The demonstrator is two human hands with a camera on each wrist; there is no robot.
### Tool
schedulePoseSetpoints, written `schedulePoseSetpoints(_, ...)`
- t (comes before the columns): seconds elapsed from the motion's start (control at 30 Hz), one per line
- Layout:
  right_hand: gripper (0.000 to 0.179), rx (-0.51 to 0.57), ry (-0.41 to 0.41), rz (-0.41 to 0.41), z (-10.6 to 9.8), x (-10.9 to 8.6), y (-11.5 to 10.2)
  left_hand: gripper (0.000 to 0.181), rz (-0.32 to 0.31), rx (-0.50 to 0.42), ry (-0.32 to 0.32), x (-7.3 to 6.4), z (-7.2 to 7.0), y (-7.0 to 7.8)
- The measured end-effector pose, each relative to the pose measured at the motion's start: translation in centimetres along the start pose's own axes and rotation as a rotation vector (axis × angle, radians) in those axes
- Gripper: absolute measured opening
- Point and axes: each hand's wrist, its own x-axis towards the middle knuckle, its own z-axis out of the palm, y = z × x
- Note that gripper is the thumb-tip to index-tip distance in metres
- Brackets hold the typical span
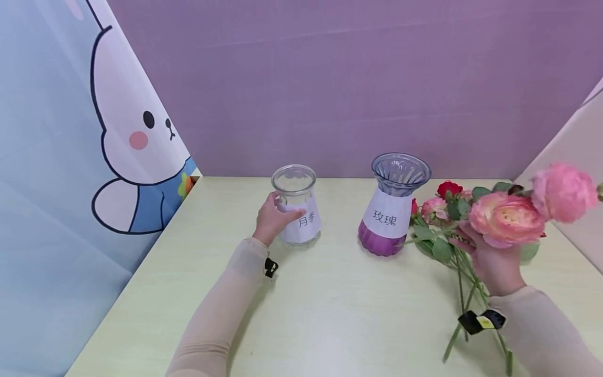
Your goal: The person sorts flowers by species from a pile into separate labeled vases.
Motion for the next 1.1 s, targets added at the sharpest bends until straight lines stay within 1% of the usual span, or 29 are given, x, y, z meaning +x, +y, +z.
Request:
schedulePoseSetpoints(0.13, 0.031, -0.012, 0.049, 0.047, 1.7, -0.2, 0.8, 0.089, 0.001, -0.003, -0.002, -0.1, -0.1, 0.0)
schedulePoseSetpoints(0.23, 0.028, -0.020, 0.071, 0.083, 2.8, -0.2, 1.3, 0.088, 0.003, -0.001, -0.002, 0.0, -0.1, -0.2)
schedulePoseSetpoints(0.37, 0.022, 0.015, 0.053, 0.094, 4.3, 0.0, 2.2, 0.086, 0.016, 0.008, 0.005, 0.2, -0.1, -0.5)
schedulePoseSetpoints(0.53, 0.016, 0.062, 0.066, 0.109, 6.3, 0.3, 2.9, 0.084, 0.017, 0.015, 0.009, 0.2, 0.0, -0.5)
schedulePoseSetpoints(0.73, 0.014, 0.051, 0.126, 0.093, 8.5, 0.8, 3.5, 0.086, 0.018, 0.016, 0.010, 0.2, 0.1, -0.3)
schedulePoseSetpoints(0.9, 0.015, 0.051, 0.197, 0.073, 10.4, 1.3, 3.9, 0.088, 0.018, 0.016, 0.003, 0.2, 0.2, -0.3)
schedulePoseSetpoints(1.1, 0.017, 0.052, 0.218, 0.006, 11.8, 1.9, 4.2, 0.087, 0.015, 0.003, 0.014, 0.0, 0.1, -0.3)
